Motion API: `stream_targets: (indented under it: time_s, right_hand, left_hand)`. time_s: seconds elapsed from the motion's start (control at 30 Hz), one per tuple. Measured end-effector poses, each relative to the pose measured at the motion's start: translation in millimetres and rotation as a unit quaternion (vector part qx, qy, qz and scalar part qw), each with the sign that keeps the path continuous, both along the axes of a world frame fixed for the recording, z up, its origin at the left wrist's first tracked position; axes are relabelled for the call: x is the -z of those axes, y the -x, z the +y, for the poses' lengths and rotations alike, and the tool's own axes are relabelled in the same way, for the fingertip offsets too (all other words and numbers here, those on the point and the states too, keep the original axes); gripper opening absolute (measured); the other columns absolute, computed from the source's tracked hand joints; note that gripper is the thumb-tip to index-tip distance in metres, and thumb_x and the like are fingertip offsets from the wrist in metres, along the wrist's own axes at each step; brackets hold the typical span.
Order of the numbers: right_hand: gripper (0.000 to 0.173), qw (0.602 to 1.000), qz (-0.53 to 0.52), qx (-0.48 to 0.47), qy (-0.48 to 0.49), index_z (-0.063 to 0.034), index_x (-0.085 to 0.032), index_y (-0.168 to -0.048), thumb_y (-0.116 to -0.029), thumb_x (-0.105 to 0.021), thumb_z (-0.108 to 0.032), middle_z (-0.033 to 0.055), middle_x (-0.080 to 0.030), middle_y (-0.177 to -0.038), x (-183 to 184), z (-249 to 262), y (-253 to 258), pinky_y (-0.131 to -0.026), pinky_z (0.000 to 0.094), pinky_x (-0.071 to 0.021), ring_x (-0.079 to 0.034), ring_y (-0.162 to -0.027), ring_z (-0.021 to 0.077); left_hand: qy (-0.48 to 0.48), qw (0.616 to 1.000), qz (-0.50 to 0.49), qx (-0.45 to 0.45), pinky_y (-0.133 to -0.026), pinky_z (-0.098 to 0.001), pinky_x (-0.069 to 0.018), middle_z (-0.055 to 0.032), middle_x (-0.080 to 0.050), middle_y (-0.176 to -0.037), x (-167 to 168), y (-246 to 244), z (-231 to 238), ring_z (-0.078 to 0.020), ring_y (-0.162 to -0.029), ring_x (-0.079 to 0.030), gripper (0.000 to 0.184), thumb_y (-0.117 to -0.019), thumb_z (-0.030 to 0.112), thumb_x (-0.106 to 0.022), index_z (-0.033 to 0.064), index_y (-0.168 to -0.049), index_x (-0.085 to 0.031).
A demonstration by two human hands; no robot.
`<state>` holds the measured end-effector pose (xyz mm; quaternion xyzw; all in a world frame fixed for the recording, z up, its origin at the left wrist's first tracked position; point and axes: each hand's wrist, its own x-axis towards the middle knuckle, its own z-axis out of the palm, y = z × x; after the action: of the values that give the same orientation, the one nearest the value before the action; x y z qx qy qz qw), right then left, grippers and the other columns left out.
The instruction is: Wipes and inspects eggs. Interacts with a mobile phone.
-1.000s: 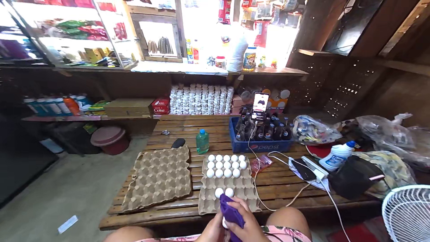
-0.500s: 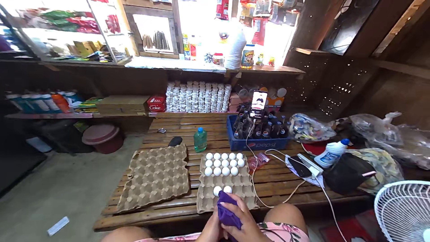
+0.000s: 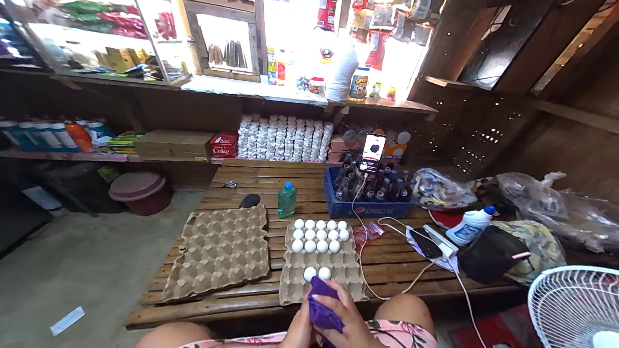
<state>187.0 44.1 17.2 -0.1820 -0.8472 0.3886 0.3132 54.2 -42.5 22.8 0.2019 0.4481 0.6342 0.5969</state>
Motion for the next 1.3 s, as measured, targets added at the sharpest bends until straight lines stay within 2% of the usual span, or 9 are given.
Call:
stream_targets:
  time_s: [0.1, 0.27, 0.43, 0.63, 0.83, 1.03, 1.13, 1.2, 1.3]
  right_hand:
    - [0.043, 0.997, -0.009, 0.032, 0.076, -0.0068, -0.07, -0.126, -0.0862, -0.077, -0.018, 0.021, -0.061, -0.132, -9.0, 3.1, -1.0, -0.106, 0.0456, -0.048, -0.058, -0.124, 0.0297]
    - [0.047, 0.974, 0.019, 0.074, 0.212, 0.0074, -0.056, -0.134, -0.0952, -0.065, -0.017, 0.0179, -0.065, -0.127, -6.7, 7.0, -3.1, -0.105, 0.0328, -0.0501, -0.063, -0.117, 0.0144]
    - [0.049, 0.99, 0.002, 0.054, 0.131, 0.0035, -0.059, -0.136, -0.0918, -0.07, -0.014, 0.0258, -0.056, -0.138, 2.7, 3.0, -5.3, -0.112, 0.043, -0.0437, -0.054, -0.131, 0.0295]
    - [0.047, 0.998, 0.036, 0.016, 0.042, -0.005, -0.067, -0.128, -0.0876, -0.077, -0.025, 0.0233, -0.058, -0.136, 1.9, 3.5, -8.3, -0.11, 0.0449, -0.0448, -0.054, -0.13, 0.0293]
    - [0.05, 0.975, 0.036, 0.081, 0.205, 0.008, -0.056, -0.133, -0.0945, -0.065, -0.022, 0.0194, -0.064, -0.128, -3.6, 3.1, -10.5, -0.106, 0.0339, -0.0485, -0.061, -0.12, 0.0152]
    - [0.056, 0.991, 0.039, 0.05, 0.117, 0.0104, -0.051, -0.136, -0.0946, -0.068, -0.023, 0.0277, -0.054, -0.137, 7.0, -0.4, -12.6, -0.111, 0.0371, -0.0437, -0.054, -0.131, 0.0245]
    - [0.051, 0.997, 0.062, 0.022, 0.036, 0.0001, -0.058, -0.132, -0.0937, -0.071, -0.03, 0.0251, -0.053, -0.138, 9.5, 2.6, -11.8, -0.111, 0.0374, -0.0445, -0.052, -0.132, 0.0238]
    - [0.045, 0.998, 0.067, 0.009, 0.006, -0.0101, -0.062, -0.13, -0.0922, -0.073, -0.033, 0.0214, -0.054, -0.138, 10.0, 5.3, -10.5, -0.111, 0.0392, -0.0447, -0.051, -0.133, 0.0241]
    - [0.044, 0.997, 0.052, 0.018, 0.054, -0.0061, -0.066, -0.127, -0.0908, -0.074, -0.03, 0.0206, -0.055, -0.138, 4.1, 4.1, -9.7, -0.111, 0.0393, -0.045, -0.052, -0.132, 0.0237]
  left_hand:
    - [-0.026, 0.995, 0.054, 0.076, -0.058, -0.02, -0.0475, 0.0095, -0.061, -0.073, 9.7, 2.5, 2.0, -0.0001, -0.059, -0.053, 0.045, -0.1091, 0.033, -0.01, 0.0153, -0.115, -0.051]
    - [-0.023, 0.995, 0.057, 0.084, -0.064, -0.0218, -0.0501, 0.0035, -0.062, -0.086, 12.7, 6.3, 3.6, -0.0026, -0.067, -0.056, 0.044, -0.1097, 0.036, -0.019, 0.0079, -0.13, -0.046]
    - [-0.009, 0.999, -0.024, 0.031, -0.063, -0.0229, -0.0525, 0.002, -0.067, -0.078, 3.3, 7.2, 5.0, -0.0054, -0.064, -0.06, 0.06, -0.1103, 0.039, -0.006, 0.0098, -0.108, -0.058]
    - [-0.052, 0.995, 0.047, 0.071, -0.062, -0.0211, -0.0506, 0.0075, -0.065, -0.079, 8.9, 3.4, 2.6, -0.0011, -0.065, -0.058, 0.049, -0.1088, 0.032, -0.009, 0.0127, -0.117, -0.053]
    - [-0.05, 0.992, 0.074, 0.088, -0.065, -0.0213, -0.0514, 0.0058, -0.064, -0.084, 9.1, 4.1, 2.4, -0.0015, -0.068, -0.058, 0.042, -0.1075, 0.035, -0.024, 0.0081, -0.122, -0.052]
    - [-0.069, 0.997, -0.02, 0.029, -0.068, -0.0215, -0.0551, 0.0026, -0.069, -0.084, 1.4, 2.8, 3.4, -0.0042, -0.069, -0.064, 0.048, -0.1096, 0.035, -0.014, 0.0102, -0.116, -0.055]
    - [-0.05, 0.998, -0.011, 0.037, -0.074, -0.026, -0.0576, -0.0012, -0.07, -0.096, 4.9, 3.0, 3.8, -0.0081, -0.079, -0.068, 0.04, -0.1103, 0.032, -0.017, 0.0077, -0.131, -0.041]
    - [-0.04, 0.998, 0.027, 0.05, -0.072, -0.0259, -0.0568, 0.0009, -0.068, -0.096, 8.5, 1.6, 3.4, -0.0062, -0.077, -0.066, 0.038, -0.1094, 0.029, -0.018, 0.0078, -0.132, -0.04]
    - [-0.057, 0.991, 0.084, 0.089, -0.069, -0.021, -0.0534, 0.0025, -0.062, -0.105, 11.4, 3.7, 2.4, -0.0008, -0.076, -0.06, 0.043, -0.109, 0.031, -0.019, 0.0068, -0.136, -0.042]
